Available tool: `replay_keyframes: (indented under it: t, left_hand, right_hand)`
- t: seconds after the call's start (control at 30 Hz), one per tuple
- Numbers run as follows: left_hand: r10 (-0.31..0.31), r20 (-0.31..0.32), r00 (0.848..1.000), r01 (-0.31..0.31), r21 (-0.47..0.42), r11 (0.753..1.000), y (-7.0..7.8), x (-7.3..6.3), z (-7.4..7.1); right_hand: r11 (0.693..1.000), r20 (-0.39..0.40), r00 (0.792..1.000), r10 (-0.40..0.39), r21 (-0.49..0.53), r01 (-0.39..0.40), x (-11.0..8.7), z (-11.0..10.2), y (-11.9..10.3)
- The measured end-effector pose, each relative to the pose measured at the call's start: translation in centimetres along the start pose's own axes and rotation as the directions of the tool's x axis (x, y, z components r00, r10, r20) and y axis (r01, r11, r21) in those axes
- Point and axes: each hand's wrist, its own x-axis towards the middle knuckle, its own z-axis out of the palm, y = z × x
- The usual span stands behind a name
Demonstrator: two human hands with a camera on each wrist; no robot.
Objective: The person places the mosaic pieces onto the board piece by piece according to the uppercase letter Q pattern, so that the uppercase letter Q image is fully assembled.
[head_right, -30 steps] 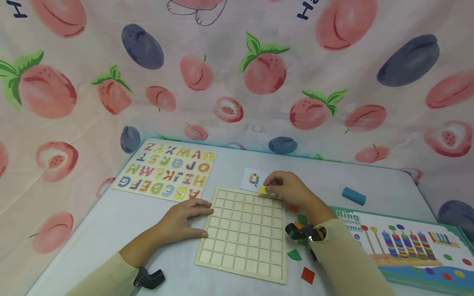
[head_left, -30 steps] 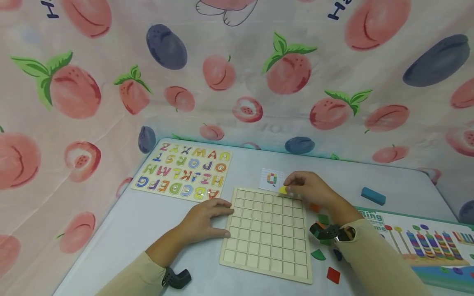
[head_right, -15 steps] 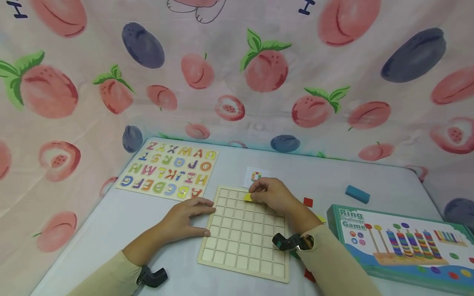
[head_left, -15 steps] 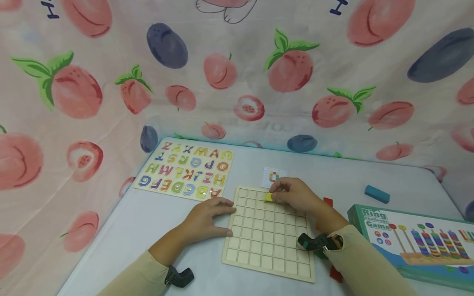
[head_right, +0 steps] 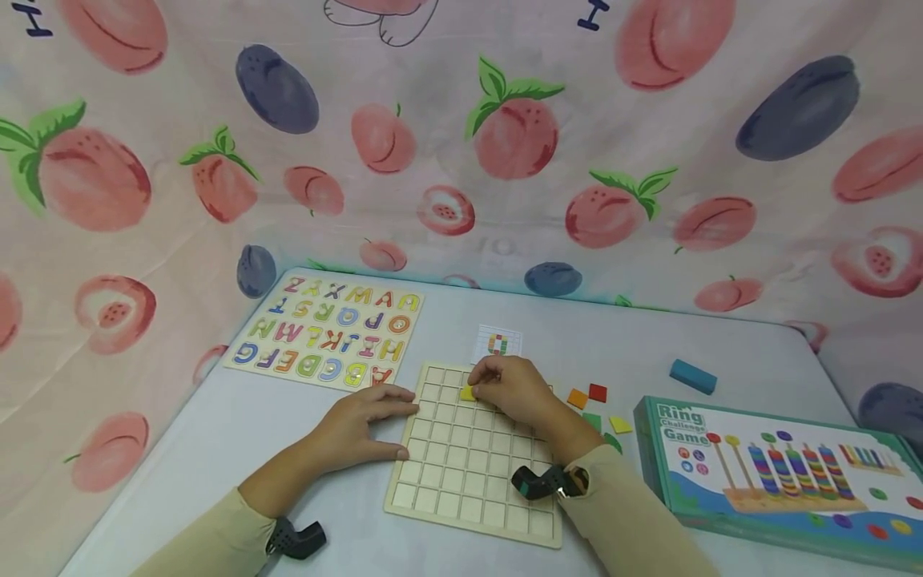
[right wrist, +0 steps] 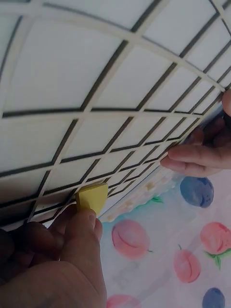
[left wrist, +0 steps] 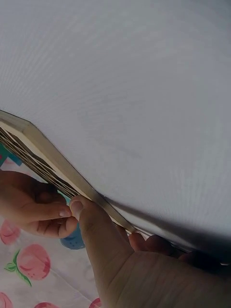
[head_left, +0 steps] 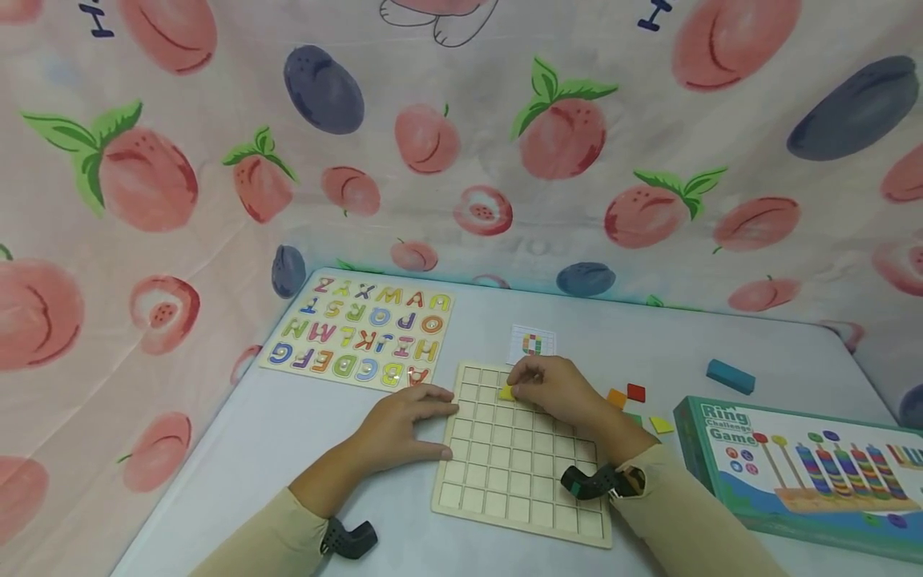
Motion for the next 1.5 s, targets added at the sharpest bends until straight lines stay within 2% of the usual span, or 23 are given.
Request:
replay_keyframes:
  t: [0.2, 0.53, 0.73, 0.97, 1.23, 1.5]
  left_hand:
    - [-0.005, 0.000, 1.000, 0.005, -0.002, 1.000, -0.1, 0.1, 0.1]
    - [-0.001, -0.002, 1.000, 0.001, 0.000, 1.000, -0.1, 0.2, -0.2]
    - [0.000, 0.005, 1.000, 0.001, -0.012, 1.000, 0.1, 0.3, -0.2]
    - [0.000, 0.010, 1.000, 0.000, -0.013, 1.000, 0.0, 0.1, -0.1]
    - [0.002, -0.002, 1.000, -0.002, -0.011, 1.000, -0.2, -0.1, 0.1]
    - [0.004, 0.002, 1.000, -0.004, 0.000, 1.000, -0.1, 0.1, 0.0]
  right_hand:
    - [0.995, -0.050, 0.999, -0.007, -0.101, 0.002, -0.4, 0.7, 0.2]
    - [0.991, -0.086, 0.996, -0.029, -0.135, 0.017, -0.5, 1.3, -0.4]
    - [0.974, -0.114, 0.992, -0.052, -0.226, 0.025, -0.7, 1.2, -0.2]
    - [0.973, -0.089, 0.995, -0.037, -0.229, 0.016, -0.7, 1.1, -0.2]
    - [0.973, -0.029, 0.998, -0.054, -0.226, 0.046, -0.8, 0.5, -0.5]
    - [0.970, -0.009, 0.999, -0.053, -0.238, 0.050, -2.2, -1.0, -0.4]
